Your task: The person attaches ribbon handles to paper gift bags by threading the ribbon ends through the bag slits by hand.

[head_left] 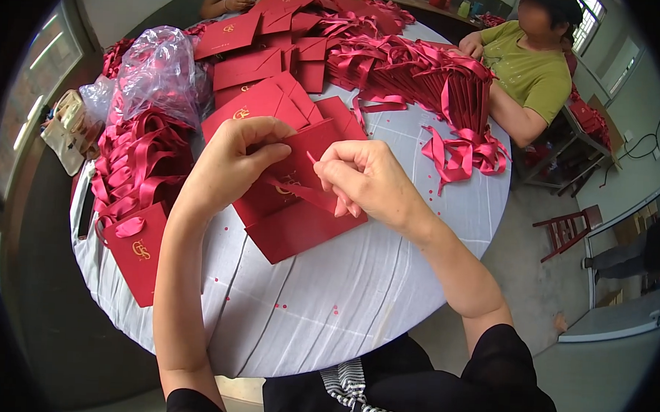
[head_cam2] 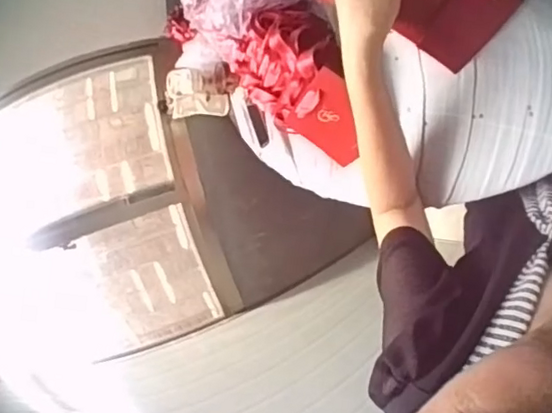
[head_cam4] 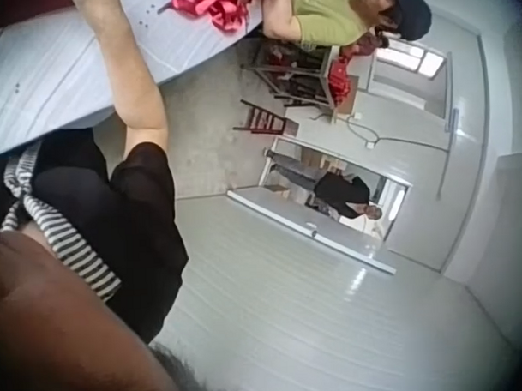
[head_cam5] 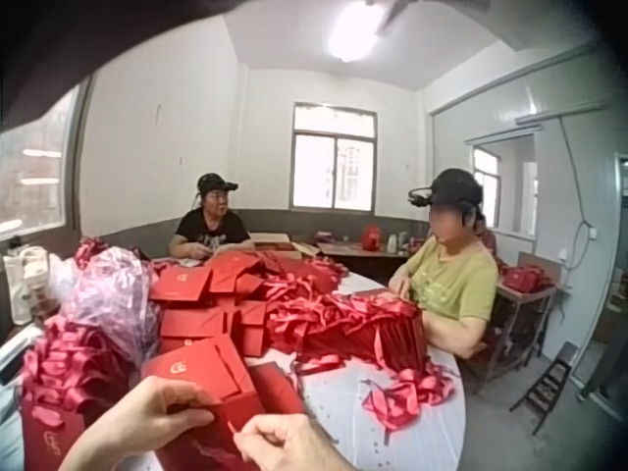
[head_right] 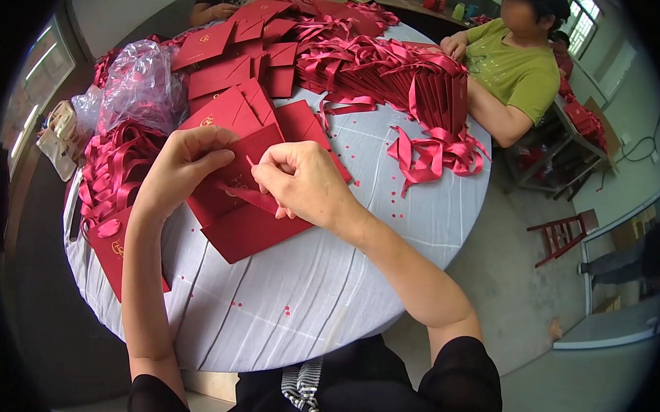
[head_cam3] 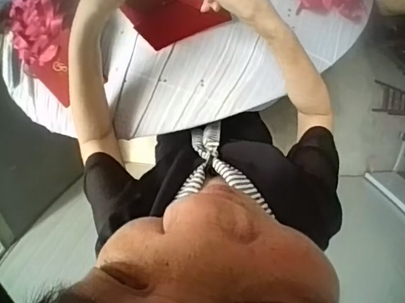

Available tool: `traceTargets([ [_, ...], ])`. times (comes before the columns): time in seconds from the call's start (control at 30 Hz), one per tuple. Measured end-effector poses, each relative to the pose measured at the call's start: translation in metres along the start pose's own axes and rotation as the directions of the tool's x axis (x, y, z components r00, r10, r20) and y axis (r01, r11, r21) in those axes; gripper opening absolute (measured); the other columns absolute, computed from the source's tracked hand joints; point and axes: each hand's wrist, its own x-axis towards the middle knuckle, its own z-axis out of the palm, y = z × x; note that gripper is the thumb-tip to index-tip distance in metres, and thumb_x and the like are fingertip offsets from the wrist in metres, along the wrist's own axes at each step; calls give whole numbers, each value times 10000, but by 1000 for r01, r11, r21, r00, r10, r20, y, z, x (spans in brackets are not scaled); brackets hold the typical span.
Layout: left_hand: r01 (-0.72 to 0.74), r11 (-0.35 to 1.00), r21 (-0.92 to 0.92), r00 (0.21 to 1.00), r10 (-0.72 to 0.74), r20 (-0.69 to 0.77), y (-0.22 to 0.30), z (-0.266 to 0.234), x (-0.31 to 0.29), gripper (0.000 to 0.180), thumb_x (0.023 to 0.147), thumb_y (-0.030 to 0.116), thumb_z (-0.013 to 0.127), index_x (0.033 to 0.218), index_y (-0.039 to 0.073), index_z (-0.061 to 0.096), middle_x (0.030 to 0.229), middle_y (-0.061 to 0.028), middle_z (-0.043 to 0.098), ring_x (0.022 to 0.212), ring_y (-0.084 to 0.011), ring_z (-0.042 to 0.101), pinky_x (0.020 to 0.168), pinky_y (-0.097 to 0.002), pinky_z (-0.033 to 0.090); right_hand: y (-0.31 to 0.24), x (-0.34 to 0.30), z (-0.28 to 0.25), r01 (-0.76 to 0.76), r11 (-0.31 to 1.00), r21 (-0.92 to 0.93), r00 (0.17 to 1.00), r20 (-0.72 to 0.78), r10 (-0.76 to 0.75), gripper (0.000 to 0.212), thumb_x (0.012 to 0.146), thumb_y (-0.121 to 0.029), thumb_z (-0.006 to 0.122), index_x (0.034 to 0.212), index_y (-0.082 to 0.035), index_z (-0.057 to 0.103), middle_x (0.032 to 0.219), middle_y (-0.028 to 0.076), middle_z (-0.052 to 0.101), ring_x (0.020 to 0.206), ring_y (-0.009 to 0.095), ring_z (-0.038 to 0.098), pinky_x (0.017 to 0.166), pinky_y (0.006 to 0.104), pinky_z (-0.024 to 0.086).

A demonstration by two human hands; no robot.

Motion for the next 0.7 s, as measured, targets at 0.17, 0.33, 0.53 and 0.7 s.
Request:
traceTargets([
  [0.17,39,998,-40,999,-38,28,10,-1,-4,131,815,-10,574,931,-65,598,779,-57,636,747,-79,567,694,-244,462,2,2,3,0,1000,-19,1000,-13,0,225,882,-146,502,730,-2,585,619,1,547,437,35,481,401,179,375],
  [0.33,-8,1000,-1,1000,8,-24,11,2,-8,159,800,-35,585,954,-66,610,811,-48,640,769,-74,575,722,-222,464,1,2,10,-12,1000,25,997,-74,14,212,873,-140,518,731,4,580,627,10,547,441,61,503,388,192,373],
  [0.53,-109,977,185,987,129,-98,25,17,-4,140,751,-1,648,873,-59,613,737,-63,630,708,-89,573,672,-234,469,6,-4,8,96,995,-24,979,-176,-99,179,836,-119,565,713,9,587,561,47,557,491,74,522,426,254,422],
  [0.7,-206,930,304,941,273,-199,5,22,-9,67,735,-66,565,801,-70,576,688,-118,587,671,-125,562,631,-263,454,29,16,33,365,872,-325,765,-429,-480,219,685,-119,602,566,22,484,562,219,482,519,343,537,486,403,393],
])
